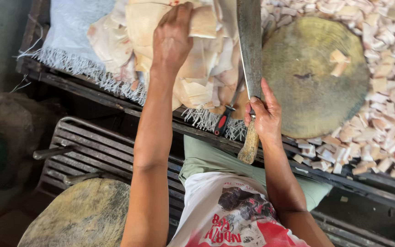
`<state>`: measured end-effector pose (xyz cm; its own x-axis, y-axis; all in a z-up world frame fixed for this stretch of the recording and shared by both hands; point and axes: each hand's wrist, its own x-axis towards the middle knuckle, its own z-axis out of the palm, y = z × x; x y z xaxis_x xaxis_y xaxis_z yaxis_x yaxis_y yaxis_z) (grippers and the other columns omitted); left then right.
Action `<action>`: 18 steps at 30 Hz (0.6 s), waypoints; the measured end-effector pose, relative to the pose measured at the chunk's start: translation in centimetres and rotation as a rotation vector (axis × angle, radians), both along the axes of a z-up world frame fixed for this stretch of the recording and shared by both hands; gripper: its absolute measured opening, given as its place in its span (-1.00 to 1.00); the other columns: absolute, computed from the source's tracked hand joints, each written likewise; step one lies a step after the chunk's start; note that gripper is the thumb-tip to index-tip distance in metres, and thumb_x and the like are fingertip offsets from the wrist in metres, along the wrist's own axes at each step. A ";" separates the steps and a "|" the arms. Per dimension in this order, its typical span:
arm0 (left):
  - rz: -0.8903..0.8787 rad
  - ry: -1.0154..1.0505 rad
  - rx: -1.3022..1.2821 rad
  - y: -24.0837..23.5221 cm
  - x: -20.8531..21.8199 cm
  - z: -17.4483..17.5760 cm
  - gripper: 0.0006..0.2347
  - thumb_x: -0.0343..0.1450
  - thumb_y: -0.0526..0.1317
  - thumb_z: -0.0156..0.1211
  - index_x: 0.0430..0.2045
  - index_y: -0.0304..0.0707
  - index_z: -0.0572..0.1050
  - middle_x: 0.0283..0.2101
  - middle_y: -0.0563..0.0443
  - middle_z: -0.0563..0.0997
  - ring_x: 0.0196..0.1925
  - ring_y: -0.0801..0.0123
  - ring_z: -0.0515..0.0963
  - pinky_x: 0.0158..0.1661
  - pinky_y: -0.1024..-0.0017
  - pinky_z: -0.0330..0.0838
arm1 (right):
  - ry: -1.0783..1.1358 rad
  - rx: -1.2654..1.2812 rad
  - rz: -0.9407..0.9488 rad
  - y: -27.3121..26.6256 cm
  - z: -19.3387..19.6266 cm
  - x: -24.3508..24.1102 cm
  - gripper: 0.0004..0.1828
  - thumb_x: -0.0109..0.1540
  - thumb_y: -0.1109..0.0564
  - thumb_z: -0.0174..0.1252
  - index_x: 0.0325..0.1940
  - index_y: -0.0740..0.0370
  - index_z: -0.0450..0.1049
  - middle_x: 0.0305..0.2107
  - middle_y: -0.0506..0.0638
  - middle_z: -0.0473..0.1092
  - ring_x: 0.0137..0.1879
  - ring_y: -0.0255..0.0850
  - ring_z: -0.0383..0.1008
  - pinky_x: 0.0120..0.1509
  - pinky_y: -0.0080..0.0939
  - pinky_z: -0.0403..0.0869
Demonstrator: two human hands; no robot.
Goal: The person cuts large slabs of animal skin into strips and then into small cubes on a wooden cutting board using a cleaver and a sharpening rod.
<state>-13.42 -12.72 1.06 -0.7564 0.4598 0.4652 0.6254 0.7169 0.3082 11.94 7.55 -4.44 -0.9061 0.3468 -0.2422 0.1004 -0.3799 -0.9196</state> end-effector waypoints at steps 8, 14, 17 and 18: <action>-0.261 -0.123 0.814 10.2 10.0 4.3 -0.74 0.57 -0.39 0.09 0.16 -0.27 0.43 0.06 -0.08 0.66 0.07 0.35 0.73 0.08 0.45 0.65 | 0.030 0.010 -0.180 4.3 2.7 5.8 -0.26 0.37 0.33 -0.01 0.64 0.09 0.01 -0.52 0.01 0.37 -0.57 -0.26 0.33 -0.51 -0.23 0.38; -0.038 -1.189 1.642 22.5 21.4 -2.8 -0.55 0.52 -0.10 0.24 0.24 -0.42 0.41 0.09 -0.04 0.57 0.03 0.31 0.48 0.00 0.36 0.38 | 0.131 0.457 -0.415 8.9 4.4 16.9 -0.27 0.43 0.41 -0.08 0.69 0.11 0.05 -0.42 0.01 0.38 -0.47 -0.27 0.33 -0.36 -0.25 0.37; 0.037 -1.420 1.774 23.4 26.1 -9.5 -0.52 0.43 -0.18 0.31 0.25 -0.24 0.34 0.15 0.08 0.55 0.19 0.38 0.54 0.17 0.30 0.43 | -0.022 0.576 -0.475 10.2 4.0 21.2 -0.26 0.40 0.43 -0.11 0.67 0.13 0.07 -0.37 0.03 0.41 -0.47 -0.29 0.33 -0.40 -0.23 0.37; 0.132 -1.492 1.720 23.0 27.4 -11.4 -0.53 0.40 -0.21 0.32 0.23 -0.18 0.35 0.14 0.10 0.56 0.18 0.38 0.54 0.14 0.27 0.42 | -0.085 0.596 -0.461 10.4 3.5 22.3 -0.26 0.37 0.42 -0.10 0.66 0.13 0.07 -0.36 0.05 0.42 -0.46 -0.28 0.34 -0.43 -0.21 0.37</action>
<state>13.96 10.27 -10.32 -0.8096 0.3135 -0.4963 -0.5667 -0.6379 0.5215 34.29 17.91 -0.92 -0.6245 0.7799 0.0419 0.1319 0.1581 -0.9786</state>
